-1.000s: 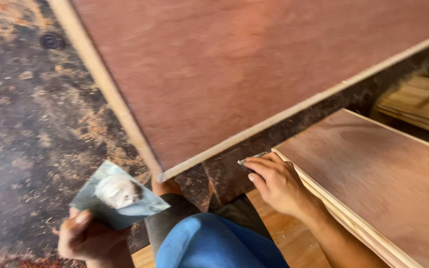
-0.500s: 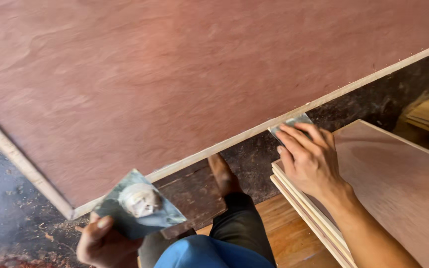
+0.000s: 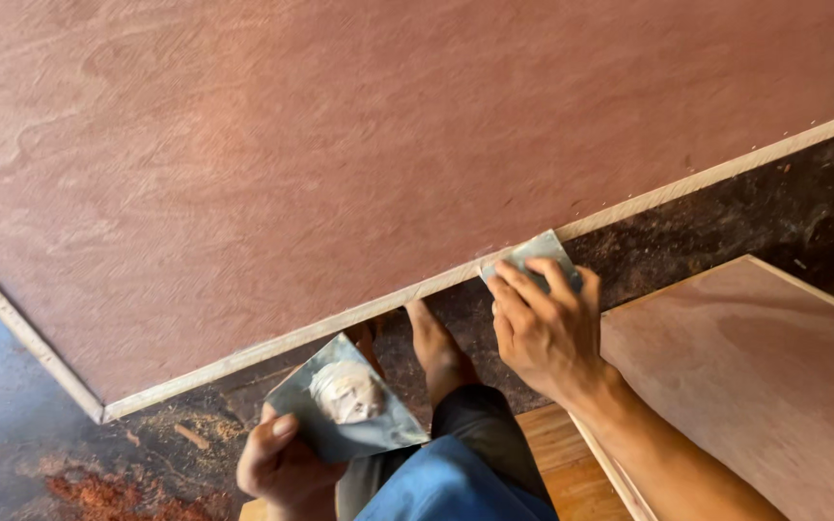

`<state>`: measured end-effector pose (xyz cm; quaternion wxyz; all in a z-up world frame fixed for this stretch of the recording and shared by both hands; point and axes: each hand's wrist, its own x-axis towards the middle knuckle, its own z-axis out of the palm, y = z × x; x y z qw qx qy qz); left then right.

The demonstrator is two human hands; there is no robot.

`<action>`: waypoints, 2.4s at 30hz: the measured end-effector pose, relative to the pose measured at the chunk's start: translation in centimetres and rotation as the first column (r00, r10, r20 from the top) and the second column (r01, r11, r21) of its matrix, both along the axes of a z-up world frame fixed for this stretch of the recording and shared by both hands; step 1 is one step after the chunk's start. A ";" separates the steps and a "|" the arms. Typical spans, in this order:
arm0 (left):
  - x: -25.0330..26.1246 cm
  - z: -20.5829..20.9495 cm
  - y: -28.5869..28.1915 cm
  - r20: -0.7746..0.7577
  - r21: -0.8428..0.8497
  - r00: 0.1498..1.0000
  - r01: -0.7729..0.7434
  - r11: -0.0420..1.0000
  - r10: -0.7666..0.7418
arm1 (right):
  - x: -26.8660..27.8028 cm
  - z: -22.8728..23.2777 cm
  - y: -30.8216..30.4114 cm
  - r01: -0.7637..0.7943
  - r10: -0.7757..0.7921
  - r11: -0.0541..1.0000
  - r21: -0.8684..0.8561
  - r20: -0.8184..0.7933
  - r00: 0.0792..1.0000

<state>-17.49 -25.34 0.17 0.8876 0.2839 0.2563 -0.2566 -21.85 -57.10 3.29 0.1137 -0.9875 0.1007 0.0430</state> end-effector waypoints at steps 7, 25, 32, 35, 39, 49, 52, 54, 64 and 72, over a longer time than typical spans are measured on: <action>0.5 -0.3 0.7 -0.040 0.016 0.998 0.052 0.999 -0.051 | -1.6 -2.0 -3.6 -0.023 0.024 1.000 -0.018 0.046 0.999; 5.5 1.0 4.0 -0.396 0.254 0.907 0.256 0.933 -0.141 | -2.8 -1.0 -6.0 -0.042 0.038 0.998 -0.043 -0.087 0.996; 6.6 0.2 5.4 -0.352 0.292 0.933 0.184 0.938 -0.074 | -1.1 -1.5 -2.8 -0.028 0.025 0.999 -0.030 -0.085 0.996; 7.8 0.6 6.4 -0.511 0.240 0.845 0.316 0.918 -0.157 | -0.7 -1.8 -2.2 -0.019 0.015 0.997 -0.080 -0.050 0.999; 7.8 0.9 6.8 -0.438 0.247 0.889 0.258 0.934 -0.130 | -1.2 -1.3 -1.0 0.008 -0.012 0.999 -0.035 -0.132 0.991; 7.6 -0.1 7.8 -0.380 0.172 0.904 0.279 0.945 -0.198 | -3.3 -2.2 -5.2 0.044 -0.048 0.996 -0.071 -0.058 0.997; 6.6 -0.1 7.1 -0.336 0.156 0.927 0.228 0.961 -0.165 | -2.7 -2.6 -5.2 0.049 -0.057 0.994 -0.096 -0.076 0.995; 5.7 0.3 5.9 -0.315 0.189 0.941 0.187 0.964 -0.121 | -3.2 -0.7 -5.0 0.073 -0.085 0.995 -0.075 -0.167 0.982; 0.8 0.6 -6.2 -0.207 0.251 0.978 0.057 0.966 -0.004 | -2.3 0.8 -7.3 -0.022 0.022 1.000 0.001 -0.072 0.997; -1.3 0.9 -17.0 -0.004 0.109 0.999 -0.040 0.993 0.041 | -1.3 4.1 -10.4 -0.030 0.080 0.977 0.212 -0.232 0.969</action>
